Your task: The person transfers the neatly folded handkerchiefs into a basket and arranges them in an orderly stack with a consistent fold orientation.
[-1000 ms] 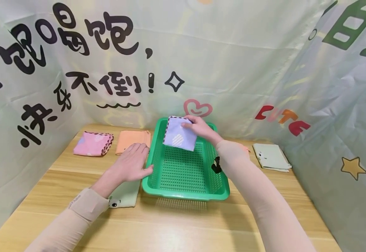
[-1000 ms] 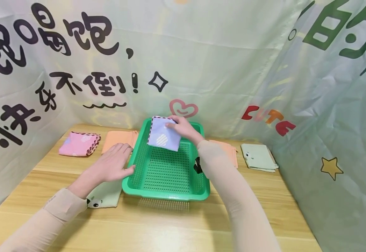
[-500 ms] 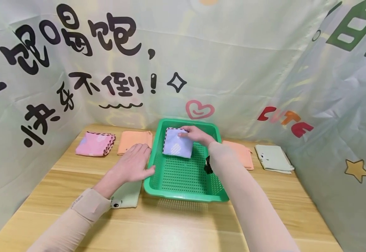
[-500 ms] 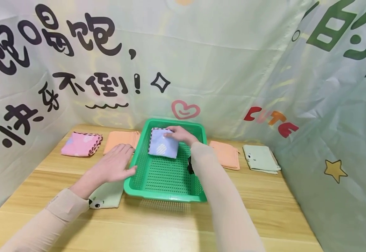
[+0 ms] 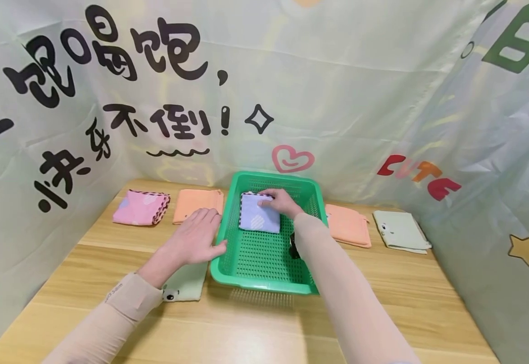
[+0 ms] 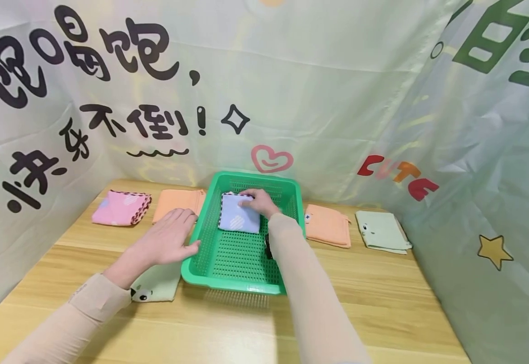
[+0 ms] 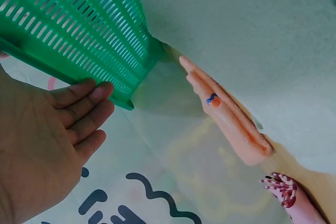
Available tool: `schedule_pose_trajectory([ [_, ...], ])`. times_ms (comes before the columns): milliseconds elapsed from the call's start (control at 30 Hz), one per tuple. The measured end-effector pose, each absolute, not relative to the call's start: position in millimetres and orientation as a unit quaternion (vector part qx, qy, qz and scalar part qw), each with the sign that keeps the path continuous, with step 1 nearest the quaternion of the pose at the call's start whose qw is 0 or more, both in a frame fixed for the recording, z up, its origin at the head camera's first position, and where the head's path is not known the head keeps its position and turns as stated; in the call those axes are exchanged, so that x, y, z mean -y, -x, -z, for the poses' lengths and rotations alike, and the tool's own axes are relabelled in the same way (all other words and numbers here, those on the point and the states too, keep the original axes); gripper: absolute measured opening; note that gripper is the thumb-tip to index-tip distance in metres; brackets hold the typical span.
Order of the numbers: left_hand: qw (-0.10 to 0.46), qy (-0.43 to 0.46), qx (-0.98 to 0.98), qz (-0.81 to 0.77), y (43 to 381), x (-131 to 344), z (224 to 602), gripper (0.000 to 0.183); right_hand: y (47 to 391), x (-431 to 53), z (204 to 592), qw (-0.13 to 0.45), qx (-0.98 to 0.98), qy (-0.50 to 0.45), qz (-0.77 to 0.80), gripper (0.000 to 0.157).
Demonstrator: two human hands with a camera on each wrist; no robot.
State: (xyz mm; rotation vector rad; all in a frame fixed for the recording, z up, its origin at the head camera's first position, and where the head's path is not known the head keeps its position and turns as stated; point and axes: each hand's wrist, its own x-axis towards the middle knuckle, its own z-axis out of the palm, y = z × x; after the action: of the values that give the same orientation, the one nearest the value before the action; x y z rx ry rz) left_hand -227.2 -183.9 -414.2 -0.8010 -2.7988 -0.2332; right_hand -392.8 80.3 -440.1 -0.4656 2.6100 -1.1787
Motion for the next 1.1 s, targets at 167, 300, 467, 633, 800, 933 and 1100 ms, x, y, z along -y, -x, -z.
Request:
schedule_pose_trajectory([
  [167,0.112,0.275,0.951,0.080,226,184,414,0.048,392,-78,453,0.091,-0.896,0.123,0.417,0.042],
  [300,0.116,0.276,0.951,0.082,226,183,414,0.048,392,-76,459,0.062,-0.901,0.106,0.417,0.042],
  [467,0.116,0.273,0.951,0.083,226,183,415,0.048,393,-74,461,0.033,-0.903,0.095,0.417,0.041],
  [633,0.111,0.269,0.953,0.085,226,183,416,0.050,393,-75,458,0.026,-0.903,0.090,0.420,0.041],
  [800,0.106,0.265,0.954,0.089,227,181,417,0.047,386,-78,446,0.017,-0.890,0.096,0.445,0.040],
  [933,0.102,0.265,0.954,0.092,228,181,417,0.044,382,-79,433,0.018,-0.886,0.099,0.452,0.039],
  [1100,0.102,0.267,0.954,0.090,230,183,418,0.043,379,-79,418,0.014,-0.885,0.112,0.452,0.040],
])
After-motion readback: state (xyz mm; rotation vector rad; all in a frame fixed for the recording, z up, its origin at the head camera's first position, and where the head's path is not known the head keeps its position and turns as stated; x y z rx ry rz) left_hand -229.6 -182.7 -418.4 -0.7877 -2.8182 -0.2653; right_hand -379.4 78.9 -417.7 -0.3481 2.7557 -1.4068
